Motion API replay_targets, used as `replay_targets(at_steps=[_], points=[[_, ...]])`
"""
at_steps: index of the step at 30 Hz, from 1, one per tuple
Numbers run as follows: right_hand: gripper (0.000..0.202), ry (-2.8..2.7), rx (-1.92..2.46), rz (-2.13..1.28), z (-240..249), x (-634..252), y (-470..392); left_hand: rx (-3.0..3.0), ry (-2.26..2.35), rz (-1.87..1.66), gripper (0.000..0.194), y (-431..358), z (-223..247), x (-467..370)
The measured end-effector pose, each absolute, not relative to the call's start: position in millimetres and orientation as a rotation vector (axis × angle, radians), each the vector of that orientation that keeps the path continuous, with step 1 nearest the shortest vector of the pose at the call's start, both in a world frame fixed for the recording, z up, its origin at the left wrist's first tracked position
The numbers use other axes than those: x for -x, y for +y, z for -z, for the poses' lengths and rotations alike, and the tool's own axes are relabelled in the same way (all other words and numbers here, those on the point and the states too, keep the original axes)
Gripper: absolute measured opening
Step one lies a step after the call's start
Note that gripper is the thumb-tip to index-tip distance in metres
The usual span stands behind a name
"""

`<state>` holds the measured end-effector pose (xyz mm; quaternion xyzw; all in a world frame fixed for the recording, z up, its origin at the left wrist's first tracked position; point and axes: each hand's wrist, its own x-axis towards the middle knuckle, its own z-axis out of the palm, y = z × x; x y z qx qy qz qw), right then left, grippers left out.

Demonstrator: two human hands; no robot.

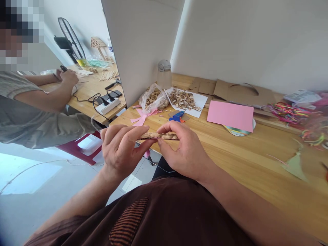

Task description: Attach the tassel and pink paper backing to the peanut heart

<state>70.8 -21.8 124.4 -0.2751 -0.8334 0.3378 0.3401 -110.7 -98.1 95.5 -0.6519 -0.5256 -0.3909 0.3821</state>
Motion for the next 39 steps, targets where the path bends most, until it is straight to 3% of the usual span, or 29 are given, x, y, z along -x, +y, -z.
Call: replay_targets(at_steps=[8,13,17,21,27,30,35,39], points=[[0.004,-2.093,0.755,-1.002,-121.0,-65.5,-24.1,1.691,-1.283,0.955,0.032,-99.2,-92.5,109.5],[0.011,-2.080,0.661,-1.020,-118.9,-73.3,-24.1,1.673,-1.344,0.977,0.025,-98.1,-92.3,111.9],[0.022,-2.198,0.475,-0.525,-116.2,-79.3,-20.9,1.698,-1.400,0.982,0.025,-97.5,-93.7,114.8],[0.020,-2.181,0.400,0.110,-114.5,-81.1,-15.8,1.727,-1.436,1.009,0.030,-97.2,-96.1,116.4],[0.016,-2.182,0.357,0.451,-115.0,-83.3,-14.5,1.760,-1.423,1.008,0.027,-96.3,-96.0,115.4],[0.015,-2.209,0.389,0.419,-114.8,-83.5,-15.4,1.764,-1.411,0.962,0.025,-96.0,-93.9,114.6],[0.020,-2.221,0.488,0.014,-115.6,-83.2,-18.4,1.723,-1.409,0.935,0.026,-96.3,-92.7,114.4],[0.020,-2.230,0.530,-0.092,-116.2,-82.6,-21.0,1.712,-1.401,0.924,0.022,-97.5,-93.2,112.9]])
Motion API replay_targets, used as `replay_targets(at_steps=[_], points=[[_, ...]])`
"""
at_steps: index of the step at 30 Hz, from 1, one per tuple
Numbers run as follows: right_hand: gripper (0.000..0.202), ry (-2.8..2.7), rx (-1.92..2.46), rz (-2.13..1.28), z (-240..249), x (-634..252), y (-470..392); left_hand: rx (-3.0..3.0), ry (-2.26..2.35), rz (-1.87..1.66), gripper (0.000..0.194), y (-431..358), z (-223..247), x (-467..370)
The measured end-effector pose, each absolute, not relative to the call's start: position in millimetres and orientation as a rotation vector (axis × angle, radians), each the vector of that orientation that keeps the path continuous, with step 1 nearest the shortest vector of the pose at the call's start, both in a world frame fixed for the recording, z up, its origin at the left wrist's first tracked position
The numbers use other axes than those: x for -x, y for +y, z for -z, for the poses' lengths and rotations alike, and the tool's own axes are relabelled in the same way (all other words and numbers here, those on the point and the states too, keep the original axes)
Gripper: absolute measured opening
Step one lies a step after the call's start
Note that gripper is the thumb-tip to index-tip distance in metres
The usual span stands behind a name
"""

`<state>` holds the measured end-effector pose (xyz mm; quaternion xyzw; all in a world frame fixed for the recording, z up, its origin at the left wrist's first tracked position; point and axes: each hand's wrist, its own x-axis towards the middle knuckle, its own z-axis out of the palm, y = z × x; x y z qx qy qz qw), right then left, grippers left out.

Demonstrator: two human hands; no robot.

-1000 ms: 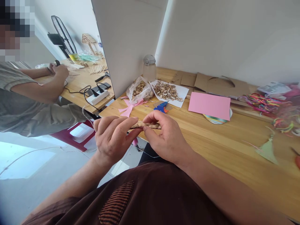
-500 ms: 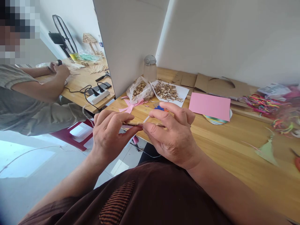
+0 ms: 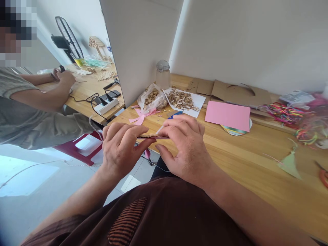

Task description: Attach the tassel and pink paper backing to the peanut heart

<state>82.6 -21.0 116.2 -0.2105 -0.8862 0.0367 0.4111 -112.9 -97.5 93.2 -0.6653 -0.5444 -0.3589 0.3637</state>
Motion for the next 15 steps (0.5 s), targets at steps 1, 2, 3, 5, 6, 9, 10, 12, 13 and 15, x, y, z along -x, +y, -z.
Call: replay_targets(at_steps=[1,2,3,5,6,9,10,12,13,15], points=[[0.019,-2.234,0.533,-0.103,-116.2,-82.3,-21.2,1.711,-1.399,0.924,0.021,-97.9,-93.3,112.3],[0.018,-2.240,0.534,-0.110,-116.0,-82.0,-21.3,1.715,-1.395,0.925,0.020,-98.2,-93.4,111.6],[0.018,-2.247,0.533,-0.108,-115.8,-81.7,-21.2,1.721,-1.389,0.928,0.019,-98.4,-93.6,110.8],[0.017,-2.255,0.528,-0.041,-115.1,-80.7,-21.2,1.736,-1.387,0.938,0.018,-98.3,-93.7,109.2],[0.016,-2.255,0.515,0.027,-114.7,-80.3,-21.2,1.747,-1.395,0.945,0.018,-98.0,-93.8,108.6],[0.017,-2.240,0.434,0.265,-112.4,-80.7,-21.2,1.763,-1.447,0.994,0.019,-97.0,-94.1,107.9],[0.020,-2.233,0.401,0.316,-111.3,-81.9,-20.9,1.764,-1.465,1.012,0.021,-96.9,-94.3,108.1],[0.027,-2.219,0.349,0.370,-108.2,-86.0,-19.7,1.768,-1.489,1.041,0.026,-97.1,-94.9,108.9],[0.029,-2.212,0.331,0.386,-106.3,-88.7,-18.7,1.771,-1.495,1.050,0.027,-97.4,-95.2,109.4],[0.034,-2.209,0.302,0.408,-102.6,-93.9,-16.7,1.775,-1.497,1.061,0.029,-98.1,-95.7,110.1]])
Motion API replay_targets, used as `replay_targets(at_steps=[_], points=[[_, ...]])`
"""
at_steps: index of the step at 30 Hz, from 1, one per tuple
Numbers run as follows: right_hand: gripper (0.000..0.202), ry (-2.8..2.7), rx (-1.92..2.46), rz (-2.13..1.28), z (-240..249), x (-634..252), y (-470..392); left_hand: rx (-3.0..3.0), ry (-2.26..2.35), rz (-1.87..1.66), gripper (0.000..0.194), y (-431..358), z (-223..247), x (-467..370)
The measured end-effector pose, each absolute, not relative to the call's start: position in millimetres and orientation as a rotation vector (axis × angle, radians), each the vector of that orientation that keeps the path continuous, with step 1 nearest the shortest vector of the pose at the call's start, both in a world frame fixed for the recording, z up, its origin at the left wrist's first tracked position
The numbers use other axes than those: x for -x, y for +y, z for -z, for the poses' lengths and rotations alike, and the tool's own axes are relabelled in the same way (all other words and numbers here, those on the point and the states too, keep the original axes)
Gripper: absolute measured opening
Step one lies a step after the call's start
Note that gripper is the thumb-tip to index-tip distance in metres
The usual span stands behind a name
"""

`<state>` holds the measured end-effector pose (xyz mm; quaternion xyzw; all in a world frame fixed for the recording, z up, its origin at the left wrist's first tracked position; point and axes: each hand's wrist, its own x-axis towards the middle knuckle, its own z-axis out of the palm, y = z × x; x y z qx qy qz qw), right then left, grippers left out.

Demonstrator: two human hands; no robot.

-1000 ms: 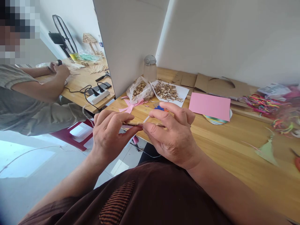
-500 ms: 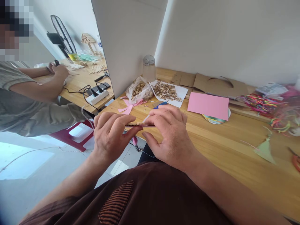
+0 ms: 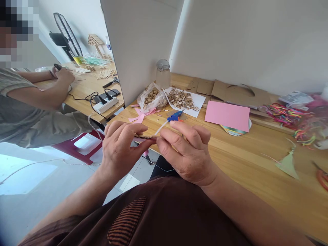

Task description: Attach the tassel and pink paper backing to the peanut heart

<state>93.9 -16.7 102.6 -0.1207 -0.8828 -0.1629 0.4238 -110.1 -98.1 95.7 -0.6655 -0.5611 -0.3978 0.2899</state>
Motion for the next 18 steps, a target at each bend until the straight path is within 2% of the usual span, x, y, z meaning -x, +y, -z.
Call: replay_targets(at_steps=[3,7,18], points=[[0.036,-2.205,0.286,0.430,-99.0,-97.7,-14.8,1.768,-1.481,1.059,0.027,-98.6,-95.9,110.0],[0.029,-2.191,0.284,0.453,-99.5,-94.6,-15.7,1.764,-1.465,1.039,0.025,-98.6,-95.1,108.4],[0.033,-2.207,0.296,0.222,-101.4,-92.1,-29.8,1.776,-1.453,1.020,0.021,-100.1,-92.9,108.5]])
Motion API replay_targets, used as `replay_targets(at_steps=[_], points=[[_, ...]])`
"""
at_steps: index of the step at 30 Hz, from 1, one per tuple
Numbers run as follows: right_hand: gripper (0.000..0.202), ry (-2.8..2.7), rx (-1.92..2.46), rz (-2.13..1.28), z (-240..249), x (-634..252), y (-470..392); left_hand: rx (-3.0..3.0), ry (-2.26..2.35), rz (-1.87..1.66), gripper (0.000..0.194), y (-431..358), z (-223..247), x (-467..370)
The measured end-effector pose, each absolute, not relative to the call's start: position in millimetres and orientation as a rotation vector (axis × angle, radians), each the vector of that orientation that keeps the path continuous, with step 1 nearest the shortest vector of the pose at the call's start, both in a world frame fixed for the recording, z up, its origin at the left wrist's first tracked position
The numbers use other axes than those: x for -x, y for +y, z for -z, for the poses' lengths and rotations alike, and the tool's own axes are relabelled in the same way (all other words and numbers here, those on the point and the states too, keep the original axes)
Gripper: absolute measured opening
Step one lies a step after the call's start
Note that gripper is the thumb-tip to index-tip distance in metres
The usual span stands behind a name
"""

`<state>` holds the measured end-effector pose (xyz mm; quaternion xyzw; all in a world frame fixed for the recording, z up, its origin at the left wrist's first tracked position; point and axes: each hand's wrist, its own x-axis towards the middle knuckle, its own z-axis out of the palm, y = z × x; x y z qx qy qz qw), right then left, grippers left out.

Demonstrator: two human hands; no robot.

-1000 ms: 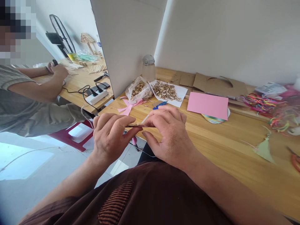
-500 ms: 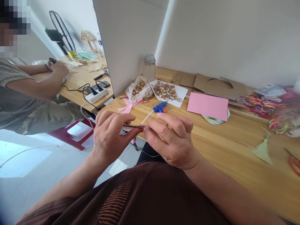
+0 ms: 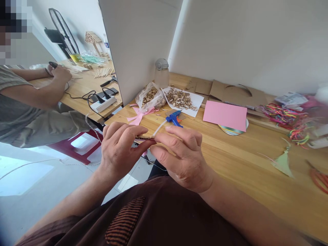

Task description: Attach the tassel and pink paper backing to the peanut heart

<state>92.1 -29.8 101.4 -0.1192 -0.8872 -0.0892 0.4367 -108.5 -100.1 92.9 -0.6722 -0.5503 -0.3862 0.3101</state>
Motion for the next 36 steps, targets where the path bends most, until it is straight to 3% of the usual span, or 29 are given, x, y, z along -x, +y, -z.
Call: replay_targets(at_steps=[15,36], points=[[0.019,-1.970,0.740,-0.645,-99.2,-80.0,-34.6,1.738,-1.410,1.012,0.022,-100.6,-90.6,105.7],[0.024,-1.932,0.742,-0.771,-100.5,-70.7,-38.5,1.711,-1.344,0.917,0.014,-103.6,-85.3,99.4]])
